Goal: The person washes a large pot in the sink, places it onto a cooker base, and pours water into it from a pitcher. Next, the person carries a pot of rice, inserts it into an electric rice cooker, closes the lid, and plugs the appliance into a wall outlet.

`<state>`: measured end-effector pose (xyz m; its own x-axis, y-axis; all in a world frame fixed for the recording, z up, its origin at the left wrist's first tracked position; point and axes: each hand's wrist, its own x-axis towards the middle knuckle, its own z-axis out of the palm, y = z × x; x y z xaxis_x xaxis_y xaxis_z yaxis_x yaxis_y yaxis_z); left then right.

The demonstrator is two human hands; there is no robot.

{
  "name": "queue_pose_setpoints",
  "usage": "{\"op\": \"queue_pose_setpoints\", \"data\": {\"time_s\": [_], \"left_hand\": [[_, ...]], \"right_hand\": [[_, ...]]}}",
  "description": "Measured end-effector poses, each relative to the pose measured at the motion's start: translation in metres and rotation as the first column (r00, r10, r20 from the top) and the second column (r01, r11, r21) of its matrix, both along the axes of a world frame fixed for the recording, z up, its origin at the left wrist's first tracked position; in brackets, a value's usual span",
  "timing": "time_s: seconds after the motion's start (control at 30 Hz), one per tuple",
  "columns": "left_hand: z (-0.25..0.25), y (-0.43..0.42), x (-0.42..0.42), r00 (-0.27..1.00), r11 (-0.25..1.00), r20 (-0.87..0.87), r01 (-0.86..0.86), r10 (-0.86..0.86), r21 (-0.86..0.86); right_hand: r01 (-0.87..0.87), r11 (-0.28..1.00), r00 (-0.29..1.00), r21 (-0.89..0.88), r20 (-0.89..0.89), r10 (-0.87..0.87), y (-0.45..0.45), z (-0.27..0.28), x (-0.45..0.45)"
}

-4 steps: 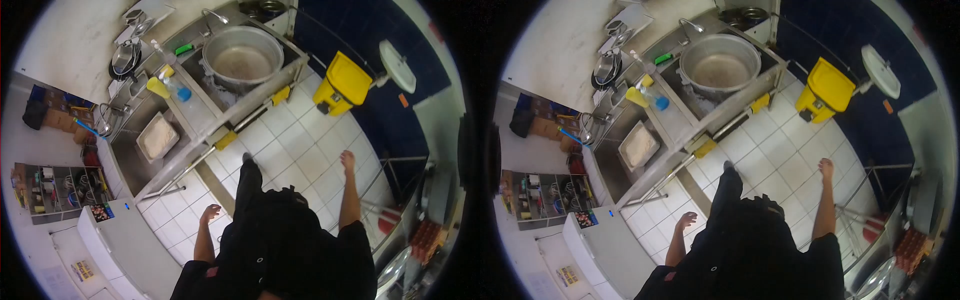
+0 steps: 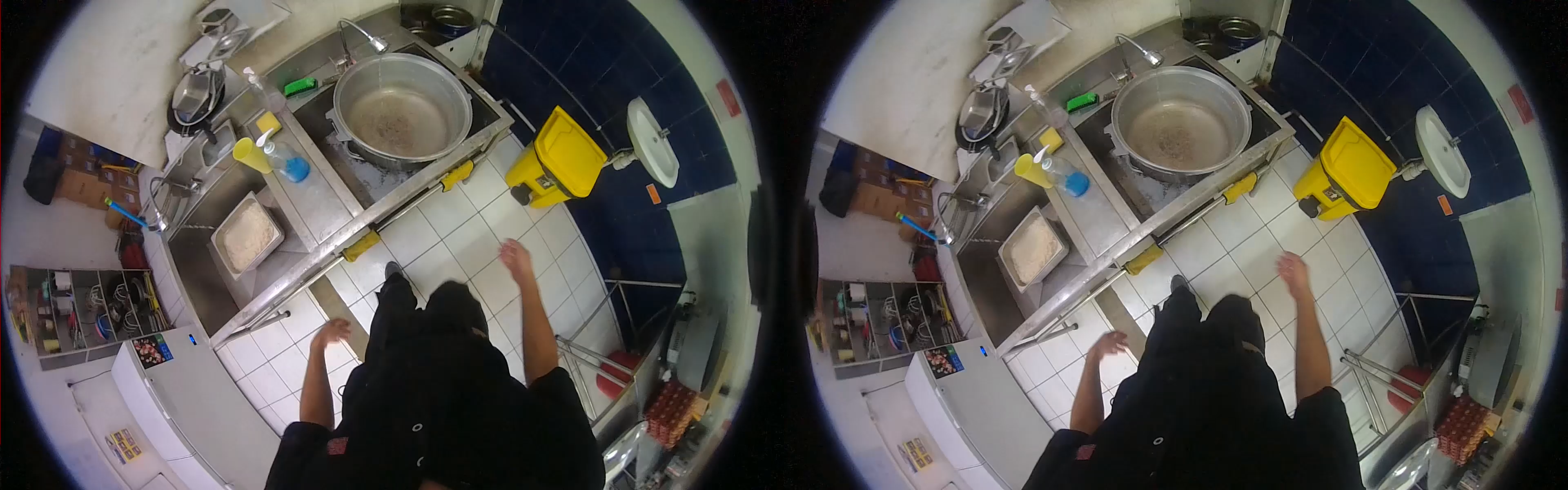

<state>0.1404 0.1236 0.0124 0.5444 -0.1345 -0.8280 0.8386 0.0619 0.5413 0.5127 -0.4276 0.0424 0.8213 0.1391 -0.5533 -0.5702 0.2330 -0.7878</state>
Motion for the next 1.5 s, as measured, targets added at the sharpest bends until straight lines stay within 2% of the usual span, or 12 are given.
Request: {"op": "queue_pose_setpoints", "data": {"time_s": [0.03,0.17,0.4,0.53,0.67,0.73,0.9,1.03,1.17,1.27,1.33,1.5], "left_hand": [[-0.038,0.012,0.029,0.983,0.973,0.137,-0.091,0.121,-0.211],[0.069,0.004,0.227,0.898,0.768,0.105,0.300,-0.428,0.565],[0.175,-0.035,0.444,0.803,0.718,0.539,-0.215,-0.256,0.662],[0.169,-0.065,0.507,0.733,0.596,0.554,-0.255,-0.394,0.761],[0.160,-0.093,0.562,0.709,0.618,0.482,-0.084,-0.514,0.782],[0.142,-0.103,0.574,0.734,0.609,0.405,0.016,-0.546,0.793],[0.135,-0.105,0.591,0.726,0.531,0.244,0.193,-0.643,0.825],[0.131,-0.089,0.598,0.721,0.465,0.162,0.243,-0.674,0.851],[0.104,-0.064,0.611,0.634,0.254,-0.160,0.511,-0.757,0.821],[0.088,-0.037,0.637,0.462,0.074,-0.412,0.732,-0.785,0.678],[0.081,-0.008,0.662,0.283,-0.058,-0.552,0.852,-0.784,0.520],[0.064,0.064,0.726,-0.043,-0.641,-0.856,0.682,-0.514,0.351]], "right_hand": [[-0.108,0.985,0.994,0.135,0.031,0.105,0.034,0.003,0.013],[-0.407,0.867,0.870,0.287,-0.168,0.464,0.179,0.074,0.065],[-0.298,0.680,0.832,0.670,-0.167,0.530,0.320,0.027,0.292],[-0.571,0.818,0.778,0.067,-0.275,0.565,0.344,-0.085,0.438],[-0.579,0.186,0.617,-0.794,-0.278,0.737,0.378,-0.108,0.559],[-0.370,0.172,0.509,-0.913,-0.044,0.860,0.375,-0.140,0.589],[-0.425,-0.305,0.102,-0.852,-0.381,0.919,0.343,-0.159,0.556],[-0.711,-0.357,-0.094,-0.606,-0.421,0.902,0.299,-0.191,0.458],[-0.849,0.527,0.513,-0.046,-0.309,0.800,0.354,-0.120,0.328],[-0.558,0.662,0.625,0.501,-0.272,0.732,0.386,-0.082,0.334],[-0.838,0.545,0.528,-0.001,-0.245,0.813,0.371,-0.095,0.379],[-0.580,0.276,0.676,-0.767,-0.264,0.688,0.312,-0.168,0.485]]}}
